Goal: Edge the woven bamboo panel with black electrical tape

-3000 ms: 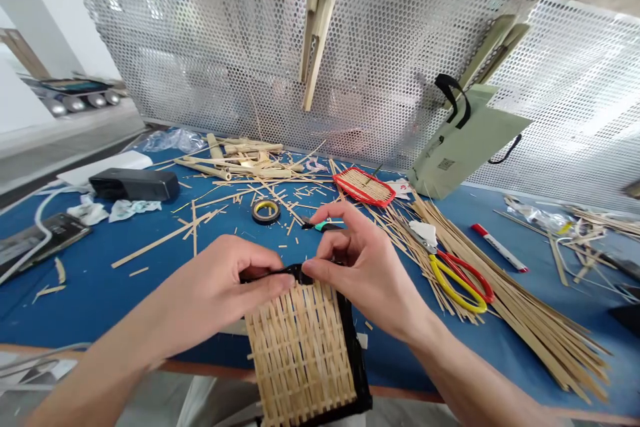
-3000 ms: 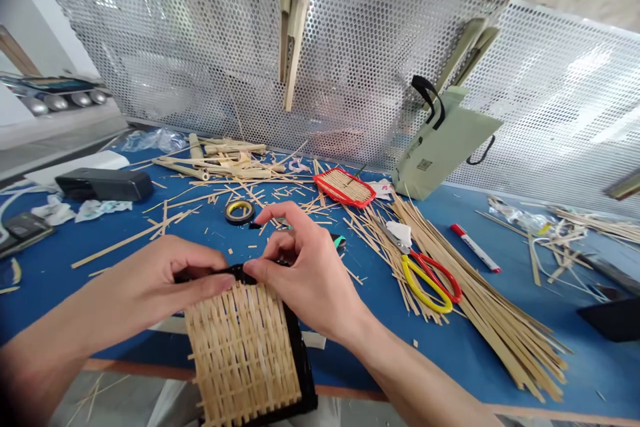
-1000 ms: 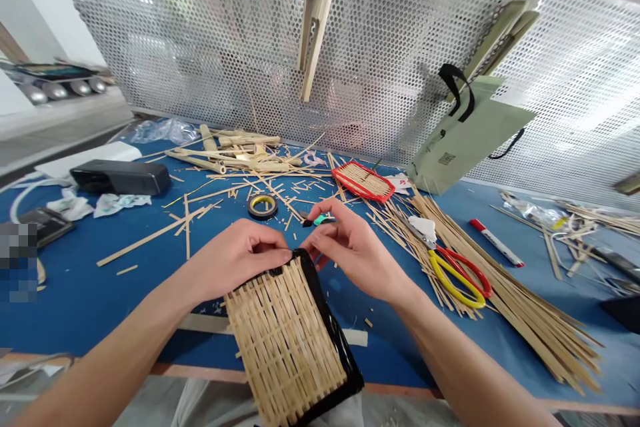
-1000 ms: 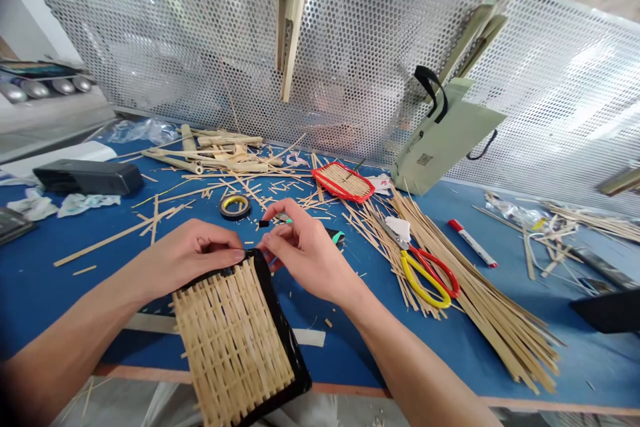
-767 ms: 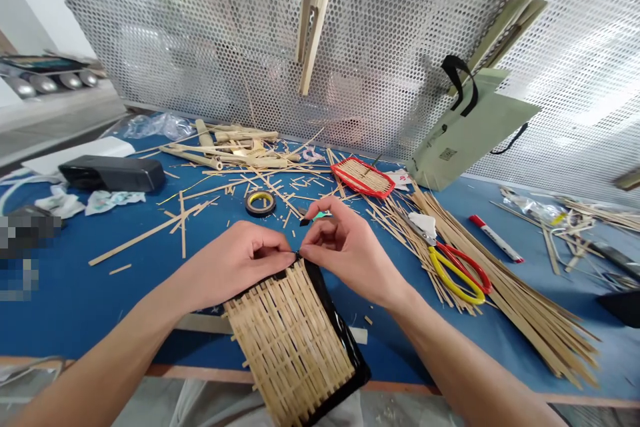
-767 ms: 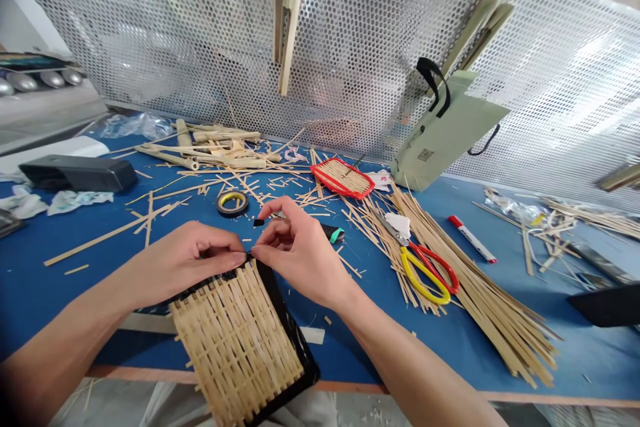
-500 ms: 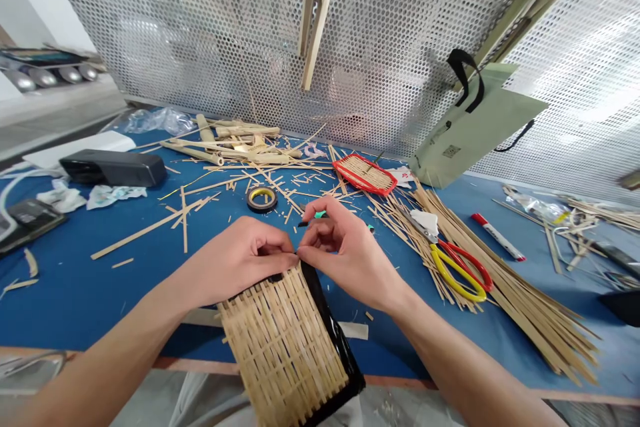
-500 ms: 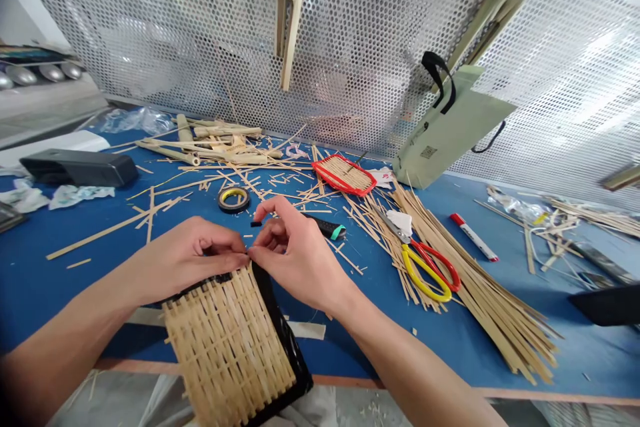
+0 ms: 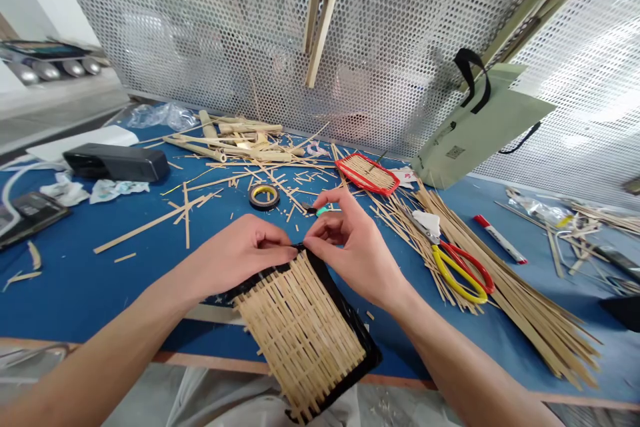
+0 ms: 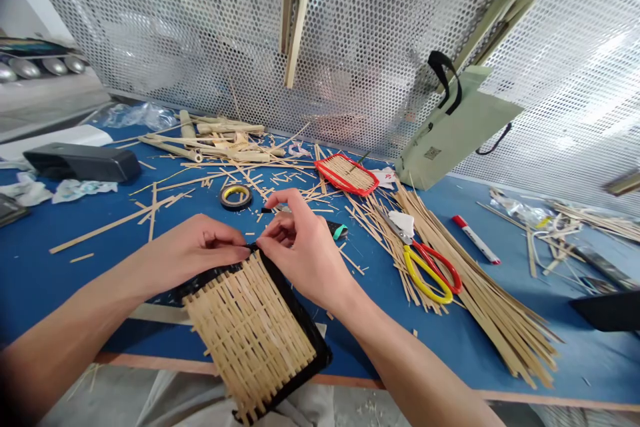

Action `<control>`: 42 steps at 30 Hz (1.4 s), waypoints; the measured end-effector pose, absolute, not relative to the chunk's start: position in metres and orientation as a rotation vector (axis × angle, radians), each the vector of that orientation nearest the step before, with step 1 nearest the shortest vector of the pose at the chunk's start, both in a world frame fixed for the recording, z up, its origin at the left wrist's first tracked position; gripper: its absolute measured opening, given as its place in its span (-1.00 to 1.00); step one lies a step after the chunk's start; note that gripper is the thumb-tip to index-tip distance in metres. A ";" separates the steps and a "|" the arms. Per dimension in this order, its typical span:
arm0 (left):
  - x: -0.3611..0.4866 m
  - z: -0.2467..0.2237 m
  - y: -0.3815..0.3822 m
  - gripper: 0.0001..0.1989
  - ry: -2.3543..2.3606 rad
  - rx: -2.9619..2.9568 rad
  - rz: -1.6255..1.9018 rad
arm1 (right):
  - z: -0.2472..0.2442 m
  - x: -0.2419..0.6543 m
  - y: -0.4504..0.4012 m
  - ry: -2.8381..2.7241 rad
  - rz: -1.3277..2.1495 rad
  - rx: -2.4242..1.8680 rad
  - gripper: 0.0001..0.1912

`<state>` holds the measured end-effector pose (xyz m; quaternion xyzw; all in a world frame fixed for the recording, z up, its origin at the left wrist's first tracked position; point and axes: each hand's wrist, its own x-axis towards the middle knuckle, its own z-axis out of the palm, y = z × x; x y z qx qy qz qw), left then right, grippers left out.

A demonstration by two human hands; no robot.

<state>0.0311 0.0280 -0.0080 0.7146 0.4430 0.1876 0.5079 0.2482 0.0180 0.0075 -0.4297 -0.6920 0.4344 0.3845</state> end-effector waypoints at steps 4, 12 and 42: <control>0.034 -0.008 0.025 -0.65 1.095 1.741 0.544 | 0.009 0.253 0.018 -1.822 1.091 -1.121 -0.72; 0.033 -0.010 0.027 -0.71 1.053 1.751 0.600 | 0.015 0.258 0.022 -1.823 1.248 -0.934 -0.98; 0.037 -0.006 0.020 -0.66 1.060 1.796 0.591 | -0.002 0.245 0.020 -1.615 1.363 -1.063 -0.67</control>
